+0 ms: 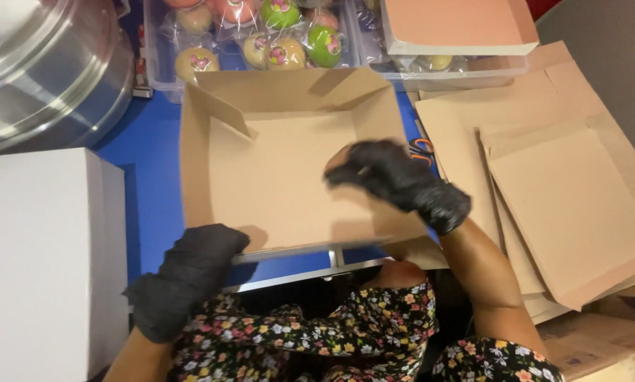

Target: The person assembles a white box by folding its flaps and securing them with a stapler. They then assemble a brown cardboard box by folding its sides and stapling the seams. The person handles both boxes and uses a stapler throughout the process.

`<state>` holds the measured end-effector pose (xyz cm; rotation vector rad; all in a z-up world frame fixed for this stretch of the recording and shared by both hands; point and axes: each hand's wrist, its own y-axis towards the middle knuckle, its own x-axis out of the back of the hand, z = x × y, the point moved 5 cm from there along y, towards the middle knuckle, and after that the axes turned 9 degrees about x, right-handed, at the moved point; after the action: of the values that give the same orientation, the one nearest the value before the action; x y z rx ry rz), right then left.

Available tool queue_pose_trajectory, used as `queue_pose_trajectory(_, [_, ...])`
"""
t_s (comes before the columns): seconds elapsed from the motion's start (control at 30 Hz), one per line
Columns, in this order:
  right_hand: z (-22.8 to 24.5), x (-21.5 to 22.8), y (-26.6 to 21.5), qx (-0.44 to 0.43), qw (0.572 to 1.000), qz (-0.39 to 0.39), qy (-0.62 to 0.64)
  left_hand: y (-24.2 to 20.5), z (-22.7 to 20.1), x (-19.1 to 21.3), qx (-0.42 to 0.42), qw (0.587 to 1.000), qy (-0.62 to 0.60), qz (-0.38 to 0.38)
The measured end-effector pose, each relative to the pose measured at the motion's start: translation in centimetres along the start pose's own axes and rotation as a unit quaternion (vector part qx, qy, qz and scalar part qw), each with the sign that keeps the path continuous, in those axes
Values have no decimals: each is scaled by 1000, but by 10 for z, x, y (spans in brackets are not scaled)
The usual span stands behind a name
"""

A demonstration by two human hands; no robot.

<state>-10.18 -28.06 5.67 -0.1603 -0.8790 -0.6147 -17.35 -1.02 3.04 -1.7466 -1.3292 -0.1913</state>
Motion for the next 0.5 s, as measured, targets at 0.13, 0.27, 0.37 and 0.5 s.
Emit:
queue_pose_trajectory(0.13, [-75,79,-75,-152,943,-295,6,1,19,-11,188,961,189,70])
queue_pose_trajectory(0.27, [-136,-5,-77,-304,853,-220,362,-1,0,-22,76,923,358,120])
queue_pose_trajectory(0.37, [-185,-75,-76,-17,997,-30,-73,-13,-18,-18,164,954,244,54])
queue_pose_trajectory(0.5, [-168,2,-53,-268,884,-256,286,31,33,-33,110,964,239,30])
